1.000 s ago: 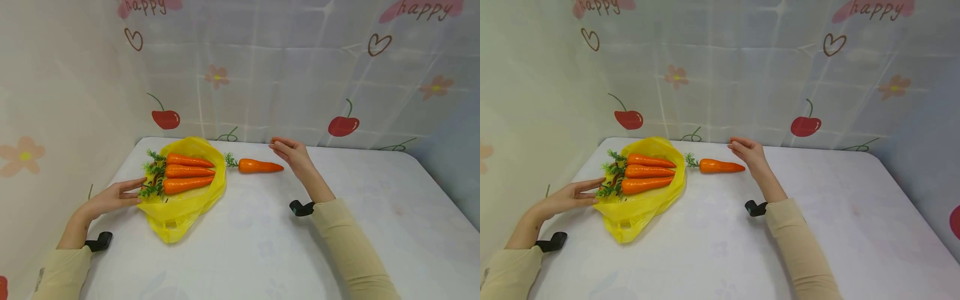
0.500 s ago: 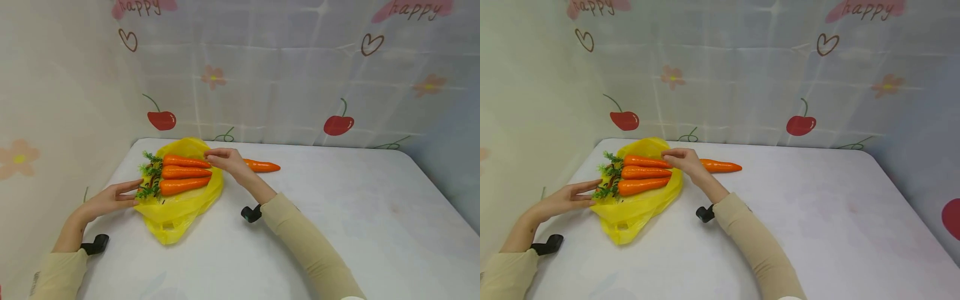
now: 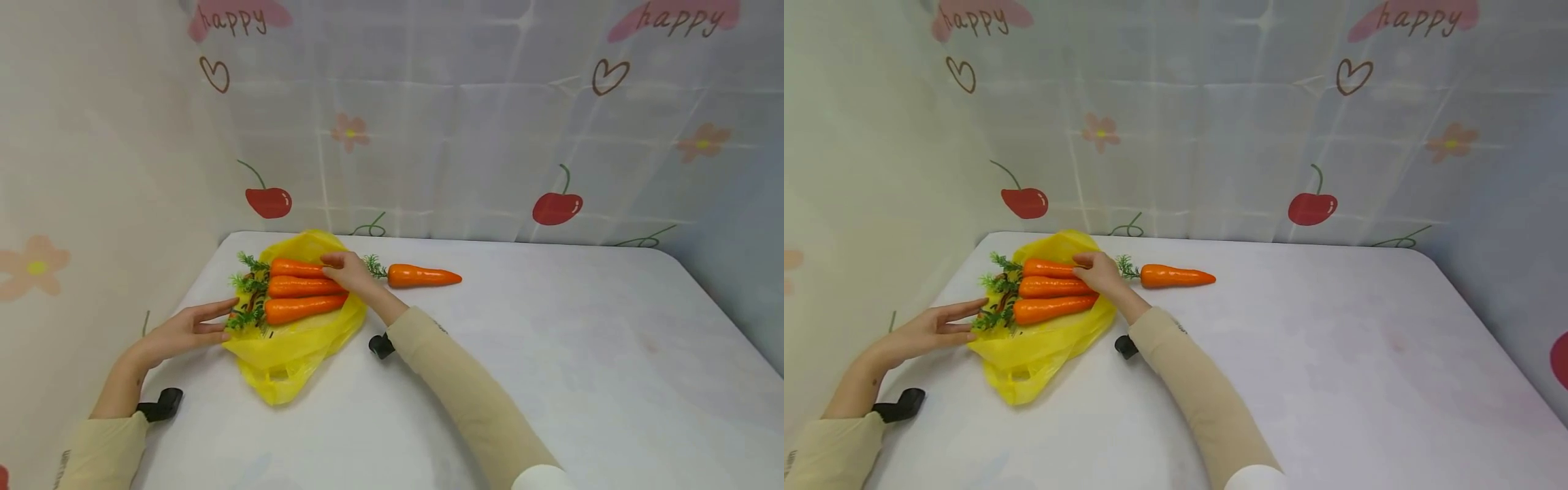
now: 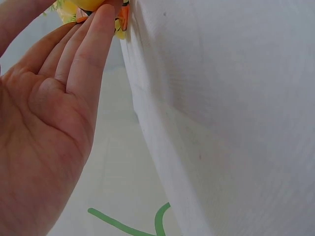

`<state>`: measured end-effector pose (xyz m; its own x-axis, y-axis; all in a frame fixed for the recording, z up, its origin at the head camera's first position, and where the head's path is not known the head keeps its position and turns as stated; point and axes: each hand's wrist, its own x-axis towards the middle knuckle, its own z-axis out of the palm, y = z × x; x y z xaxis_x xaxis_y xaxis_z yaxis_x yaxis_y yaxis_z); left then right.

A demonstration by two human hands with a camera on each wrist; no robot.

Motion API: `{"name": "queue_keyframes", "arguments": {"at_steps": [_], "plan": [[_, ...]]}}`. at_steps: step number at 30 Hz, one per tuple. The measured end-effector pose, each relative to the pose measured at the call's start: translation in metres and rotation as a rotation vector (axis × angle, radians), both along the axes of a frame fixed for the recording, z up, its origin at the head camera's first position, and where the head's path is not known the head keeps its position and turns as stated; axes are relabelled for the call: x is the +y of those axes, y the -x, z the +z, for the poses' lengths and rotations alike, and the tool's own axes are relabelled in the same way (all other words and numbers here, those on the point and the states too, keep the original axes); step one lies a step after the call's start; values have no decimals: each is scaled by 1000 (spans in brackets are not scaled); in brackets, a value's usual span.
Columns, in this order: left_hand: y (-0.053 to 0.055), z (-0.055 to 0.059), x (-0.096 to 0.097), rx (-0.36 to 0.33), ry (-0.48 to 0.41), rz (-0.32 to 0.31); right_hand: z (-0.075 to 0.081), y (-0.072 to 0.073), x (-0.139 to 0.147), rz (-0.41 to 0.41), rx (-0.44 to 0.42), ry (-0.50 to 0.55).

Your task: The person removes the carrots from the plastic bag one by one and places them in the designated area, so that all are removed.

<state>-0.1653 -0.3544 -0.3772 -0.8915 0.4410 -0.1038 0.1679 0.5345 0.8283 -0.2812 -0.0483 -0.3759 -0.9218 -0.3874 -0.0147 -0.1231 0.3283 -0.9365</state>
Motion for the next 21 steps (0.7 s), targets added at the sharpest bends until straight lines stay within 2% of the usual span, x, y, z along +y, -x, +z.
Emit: {"name": "queue_keyframes", "arguments": {"at_steps": [5, 10, 21], "plan": [[1, -1, 0, 8, 3, -3, -6, 4, -2, -12, 14, -53], [-1, 0, 1, 9, 23, -2, -11, 5, -1, 2, 0, -56], [-1, 2, 2, -6, 51, 21, -13, 4, -4, 28, 20, -136]]}}
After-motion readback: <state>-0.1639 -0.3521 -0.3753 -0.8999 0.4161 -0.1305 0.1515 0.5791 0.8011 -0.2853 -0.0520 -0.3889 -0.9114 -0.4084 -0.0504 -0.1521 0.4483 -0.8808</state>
